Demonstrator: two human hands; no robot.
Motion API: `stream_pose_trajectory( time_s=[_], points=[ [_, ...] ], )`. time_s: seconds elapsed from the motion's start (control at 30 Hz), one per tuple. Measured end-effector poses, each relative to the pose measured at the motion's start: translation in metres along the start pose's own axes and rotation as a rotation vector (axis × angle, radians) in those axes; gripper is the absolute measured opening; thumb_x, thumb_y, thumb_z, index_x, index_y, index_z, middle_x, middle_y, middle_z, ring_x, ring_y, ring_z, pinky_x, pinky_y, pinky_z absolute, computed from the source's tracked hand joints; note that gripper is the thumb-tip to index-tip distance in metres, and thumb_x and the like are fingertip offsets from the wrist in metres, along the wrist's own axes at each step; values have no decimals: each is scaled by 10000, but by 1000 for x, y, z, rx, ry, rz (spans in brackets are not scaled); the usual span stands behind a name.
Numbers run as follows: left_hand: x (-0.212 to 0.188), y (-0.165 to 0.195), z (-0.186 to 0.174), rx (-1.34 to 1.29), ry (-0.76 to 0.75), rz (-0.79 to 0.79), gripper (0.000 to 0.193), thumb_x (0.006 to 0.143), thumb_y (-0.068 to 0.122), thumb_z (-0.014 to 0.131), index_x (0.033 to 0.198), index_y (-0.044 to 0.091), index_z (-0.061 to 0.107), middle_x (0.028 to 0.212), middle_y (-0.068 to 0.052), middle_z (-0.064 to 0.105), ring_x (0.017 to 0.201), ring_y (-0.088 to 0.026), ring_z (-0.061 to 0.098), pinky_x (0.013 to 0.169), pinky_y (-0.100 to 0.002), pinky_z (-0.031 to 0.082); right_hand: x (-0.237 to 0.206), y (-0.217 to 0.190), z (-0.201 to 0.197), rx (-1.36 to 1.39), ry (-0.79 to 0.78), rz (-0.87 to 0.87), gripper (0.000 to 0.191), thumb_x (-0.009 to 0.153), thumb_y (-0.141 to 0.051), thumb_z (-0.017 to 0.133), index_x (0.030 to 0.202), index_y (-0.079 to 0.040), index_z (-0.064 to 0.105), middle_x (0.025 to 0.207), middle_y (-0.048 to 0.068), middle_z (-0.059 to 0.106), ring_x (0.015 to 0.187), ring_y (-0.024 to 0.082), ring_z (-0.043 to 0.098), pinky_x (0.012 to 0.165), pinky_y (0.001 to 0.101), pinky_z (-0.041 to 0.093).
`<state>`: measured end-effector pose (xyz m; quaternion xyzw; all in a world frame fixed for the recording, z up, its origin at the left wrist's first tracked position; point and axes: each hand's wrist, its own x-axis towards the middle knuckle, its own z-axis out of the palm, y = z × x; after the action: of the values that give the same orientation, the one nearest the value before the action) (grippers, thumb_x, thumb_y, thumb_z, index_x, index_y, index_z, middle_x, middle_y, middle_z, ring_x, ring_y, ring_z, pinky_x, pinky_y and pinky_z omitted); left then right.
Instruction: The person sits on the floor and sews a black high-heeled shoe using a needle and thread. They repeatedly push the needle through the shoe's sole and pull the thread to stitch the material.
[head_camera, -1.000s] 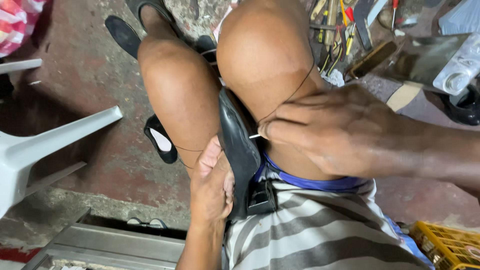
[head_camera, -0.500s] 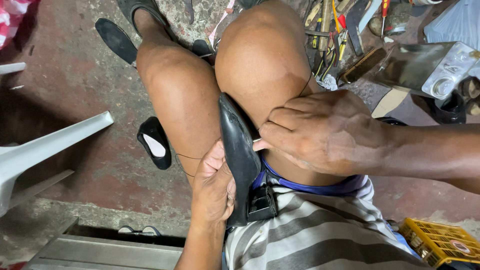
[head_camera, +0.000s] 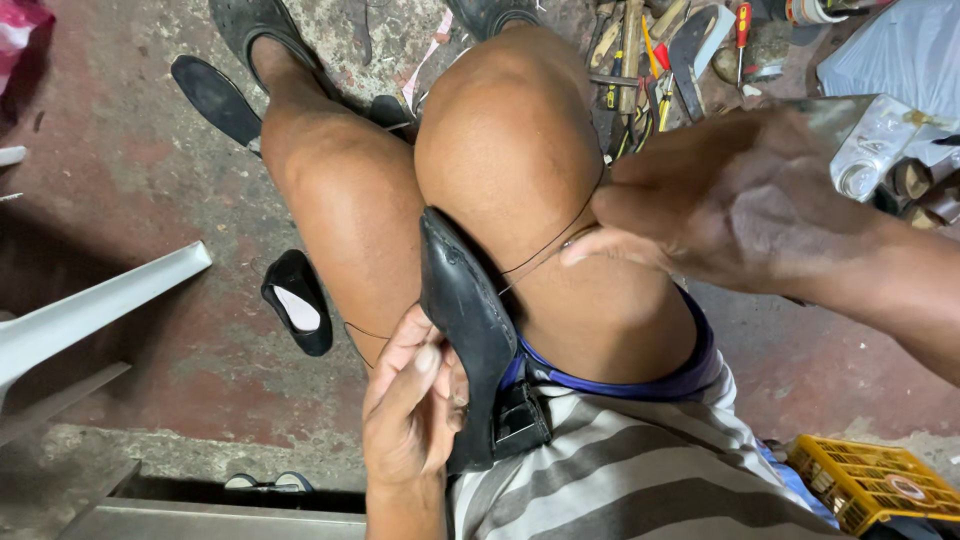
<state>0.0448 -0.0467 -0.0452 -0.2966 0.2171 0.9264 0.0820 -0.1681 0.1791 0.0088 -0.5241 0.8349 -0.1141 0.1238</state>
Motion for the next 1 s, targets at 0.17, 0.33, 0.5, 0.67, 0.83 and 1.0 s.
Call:
stream_pose_trajectory(
  time_s=[0.17,0.33,0.5,0.67,0.83,1.0],
  points=[
    [-21,24,30,742,138,214,401,964,150,620,1309,-54,599,1106,-153,651,799,-142,676,642,-222,539,-9,0,6,86,54,17,460,840,-525,744,694,-106,620,583,22,518,524,218,571,469,410,425],
    [-26,21,64,1496,413,752,365,823,35,846,1152,52,689,1168,-135,599,795,-119,575,662,-241,491,-14,-8,12,182,122,-3,443,838,-515,733,719,-103,621,644,7,543,596,212,616,507,392,461],
    [-15,17,93,1761,178,864,358,800,138,933,1096,96,737,1024,-89,610,809,-148,626,690,-273,500,-15,-13,12,179,85,-1,475,821,-537,729,684,-102,599,636,24,528,603,205,620,496,386,470],
    [-2,19,102,1779,85,855,309,858,133,857,1131,76,725,1038,-87,602,880,-186,653,736,-299,524,-15,-14,9,236,47,17,465,811,-535,722,679,-106,602,631,24,555,609,211,641,481,380,483],
    [0,35,75,1639,224,826,223,1014,-2,611,1235,7,642,1166,-119,658,1064,-232,683,962,-332,551,-18,-10,9,434,-348,100,455,776,-585,646,756,-130,651,735,48,645,687,269,693,610,452,533],
    [-6,7,41,1395,309,537,183,958,57,650,1126,-11,674,923,-81,687,779,-183,639,732,-276,517,-20,-8,3,833,-569,-104,288,993,-363,563,880,-141,708,791,55,720,762,235,727,723,402,551]
  ],
)
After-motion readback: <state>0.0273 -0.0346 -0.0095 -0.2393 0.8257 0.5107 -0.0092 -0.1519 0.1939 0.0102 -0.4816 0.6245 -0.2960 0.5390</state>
